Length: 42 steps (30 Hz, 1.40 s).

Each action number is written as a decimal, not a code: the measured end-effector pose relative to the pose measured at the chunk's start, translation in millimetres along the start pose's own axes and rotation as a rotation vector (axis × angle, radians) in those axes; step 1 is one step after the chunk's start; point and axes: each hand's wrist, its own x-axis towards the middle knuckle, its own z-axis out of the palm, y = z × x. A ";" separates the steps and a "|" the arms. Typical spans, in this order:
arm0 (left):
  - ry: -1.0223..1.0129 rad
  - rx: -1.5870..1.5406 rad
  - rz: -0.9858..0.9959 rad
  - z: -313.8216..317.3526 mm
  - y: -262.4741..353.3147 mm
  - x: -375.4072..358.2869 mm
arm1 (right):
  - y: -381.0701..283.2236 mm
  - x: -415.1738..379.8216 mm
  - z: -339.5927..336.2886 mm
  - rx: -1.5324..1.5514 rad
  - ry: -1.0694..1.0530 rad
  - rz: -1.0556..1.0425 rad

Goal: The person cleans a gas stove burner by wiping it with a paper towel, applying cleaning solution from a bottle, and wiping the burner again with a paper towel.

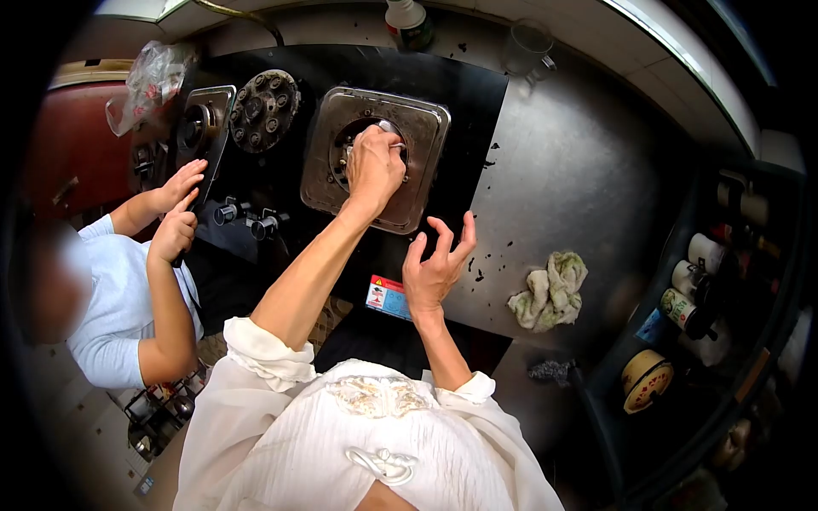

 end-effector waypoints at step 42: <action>-0.178 -0.060 -0.005 -134.9 -11.1 -16.5 | -0.6 0.6 -13.9 0.042 -0.013 -0.073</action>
